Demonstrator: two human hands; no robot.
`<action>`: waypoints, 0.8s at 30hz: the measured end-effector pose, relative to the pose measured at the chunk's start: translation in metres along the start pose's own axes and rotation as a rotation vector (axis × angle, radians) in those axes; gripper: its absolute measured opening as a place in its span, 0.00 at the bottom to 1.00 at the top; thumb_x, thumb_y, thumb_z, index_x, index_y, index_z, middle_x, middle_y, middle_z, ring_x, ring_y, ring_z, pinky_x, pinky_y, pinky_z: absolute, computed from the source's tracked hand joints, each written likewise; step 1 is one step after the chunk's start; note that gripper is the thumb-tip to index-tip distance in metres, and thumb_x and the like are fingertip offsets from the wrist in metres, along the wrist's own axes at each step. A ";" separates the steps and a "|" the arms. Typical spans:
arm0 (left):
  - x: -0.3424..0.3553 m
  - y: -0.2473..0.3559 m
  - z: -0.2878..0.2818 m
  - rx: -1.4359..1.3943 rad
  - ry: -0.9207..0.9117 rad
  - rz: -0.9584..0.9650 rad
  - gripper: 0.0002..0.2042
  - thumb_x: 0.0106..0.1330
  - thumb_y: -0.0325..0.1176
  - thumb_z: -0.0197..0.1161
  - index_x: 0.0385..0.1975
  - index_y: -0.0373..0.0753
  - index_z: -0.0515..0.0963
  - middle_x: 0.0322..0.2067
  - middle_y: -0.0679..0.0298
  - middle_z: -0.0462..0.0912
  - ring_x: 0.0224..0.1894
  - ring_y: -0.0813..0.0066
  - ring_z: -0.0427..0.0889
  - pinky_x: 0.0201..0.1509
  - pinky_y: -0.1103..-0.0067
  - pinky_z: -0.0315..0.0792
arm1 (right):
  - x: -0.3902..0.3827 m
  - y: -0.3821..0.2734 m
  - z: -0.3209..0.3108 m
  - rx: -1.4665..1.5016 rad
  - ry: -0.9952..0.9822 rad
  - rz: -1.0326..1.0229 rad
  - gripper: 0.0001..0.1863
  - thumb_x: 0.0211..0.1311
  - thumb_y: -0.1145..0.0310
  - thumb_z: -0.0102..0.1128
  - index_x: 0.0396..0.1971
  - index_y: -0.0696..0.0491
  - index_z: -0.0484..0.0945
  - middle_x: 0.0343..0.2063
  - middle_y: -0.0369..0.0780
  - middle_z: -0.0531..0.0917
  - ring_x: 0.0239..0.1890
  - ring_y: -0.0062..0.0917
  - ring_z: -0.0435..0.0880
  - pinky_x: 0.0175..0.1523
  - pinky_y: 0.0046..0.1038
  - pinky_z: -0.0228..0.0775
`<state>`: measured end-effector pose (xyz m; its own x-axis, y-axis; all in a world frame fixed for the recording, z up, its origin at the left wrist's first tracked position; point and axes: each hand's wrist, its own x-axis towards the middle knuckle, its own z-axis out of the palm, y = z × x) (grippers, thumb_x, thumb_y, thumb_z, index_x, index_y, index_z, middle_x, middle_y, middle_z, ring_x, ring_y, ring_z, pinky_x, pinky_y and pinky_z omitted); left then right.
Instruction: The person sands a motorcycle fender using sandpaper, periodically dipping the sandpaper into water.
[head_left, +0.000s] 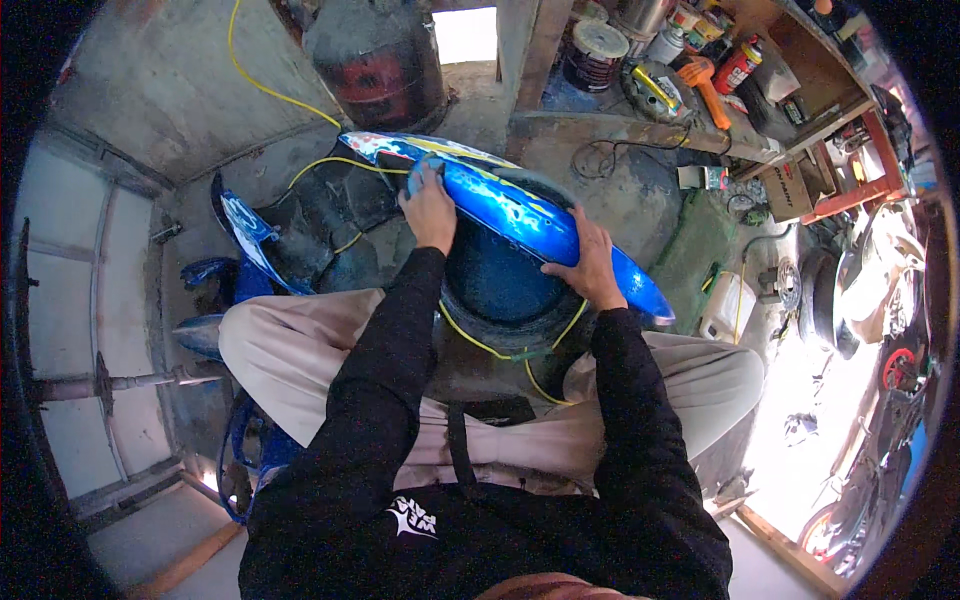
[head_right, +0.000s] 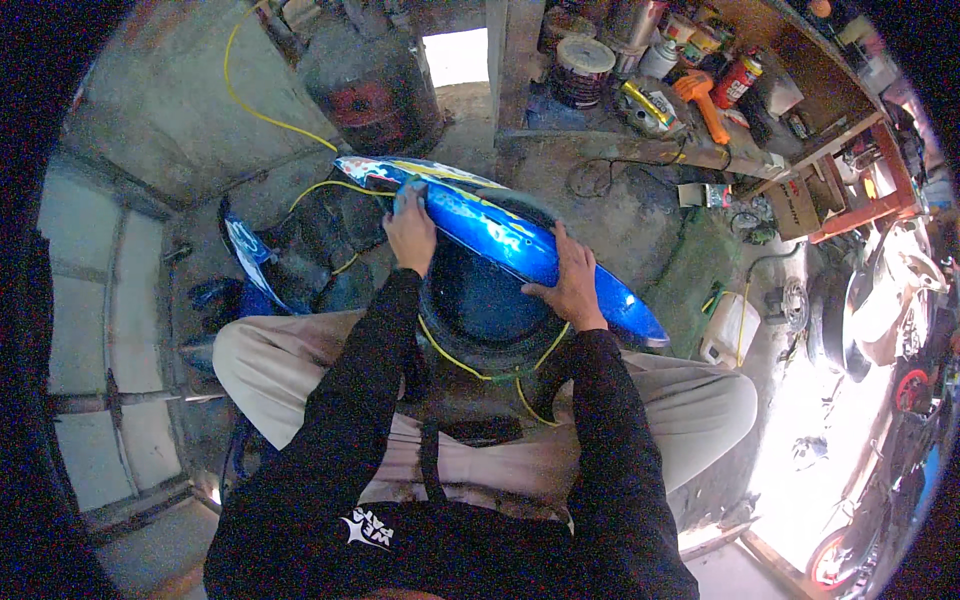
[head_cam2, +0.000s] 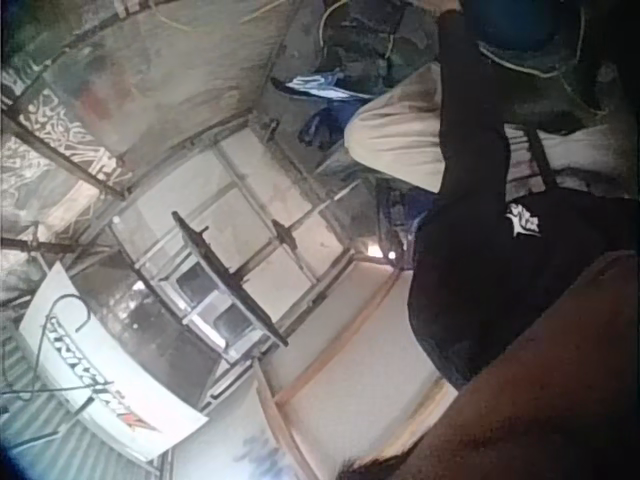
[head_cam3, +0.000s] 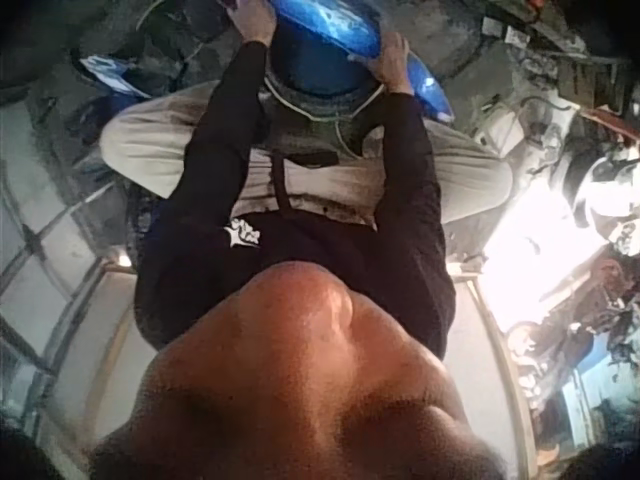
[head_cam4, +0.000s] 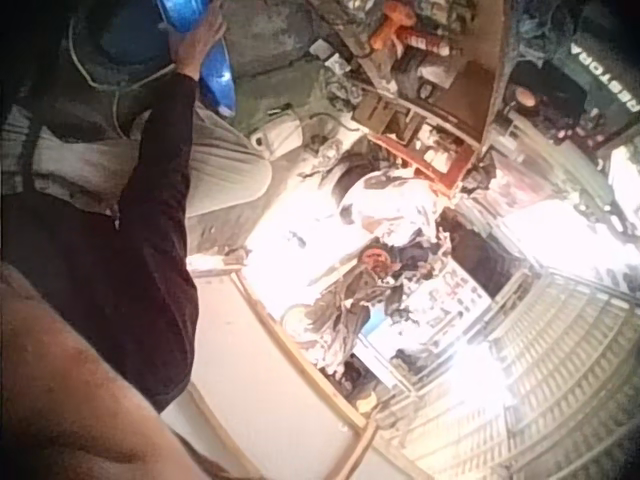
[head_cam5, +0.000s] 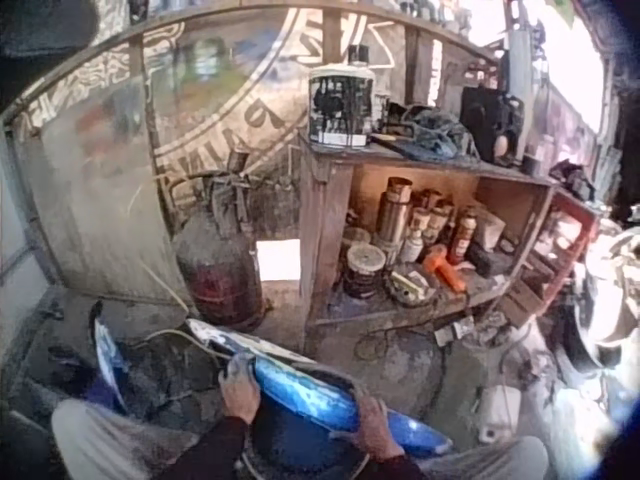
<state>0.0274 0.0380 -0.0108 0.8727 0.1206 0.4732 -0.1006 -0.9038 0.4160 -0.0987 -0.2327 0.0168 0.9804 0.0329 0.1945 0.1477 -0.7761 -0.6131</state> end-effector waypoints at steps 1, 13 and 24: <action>-0.004 0.002 -0.002 -0.032 -0.092 0.038 0.20 0.71 0.28 0.55 0.62 0.39 0.74 0.59 0.53 0.80 0.61 0.52 0.79 0.64 0.50 0.67 | 0.000 0.000 0.000 -0.015 -0.016 0.024 0.73 0.32 0.55 0.89 0.80 0.56 0.52 0.71 0.44 0.73 0.74 0.44 0.67 0.80 0.48 0.49; -0.057 0.039 -0.031 0.014 -0.321 0.250 0.25 0.72 0.26 0.52 0.70 0.41 0.69 0.63 0.58 0.79 0.63 0.58 0.80 0.69 0.47 0.58 | -0.002 0.004 0.000 -0.036 -0.020 0.012 0.71 0.36 0.52 0.88 0.80 0.56 0.52 0.73 0.44 0.71 0.74 0.46 0.67 0.79 0.46 0.50; -0.079 0.059 -0.037 -0.144 -0.292 0.382 0.19 0.71 0.24 0.52 0.60 0.42 0.75 0.62 0.60 0.80 0.66 0.60 0.77 0.68 0.49 0.59 | 0.000 0.003 -0.002 -0.043 -0.037 0.027 0.70 0.36 0.53 0.88 0.80 0.56 0.54 0.73 0.45 0.71 0.74 0.46 0.67 0.79 0.47 0.50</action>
<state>-0.0653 -0.0100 0.0047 0.8557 -0.3464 0.3843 -0.4861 -0.7926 0.3680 -0.0985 -0.2361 0.0164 0.9882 0.0337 0.1495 0.1158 -0.8032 -0.5844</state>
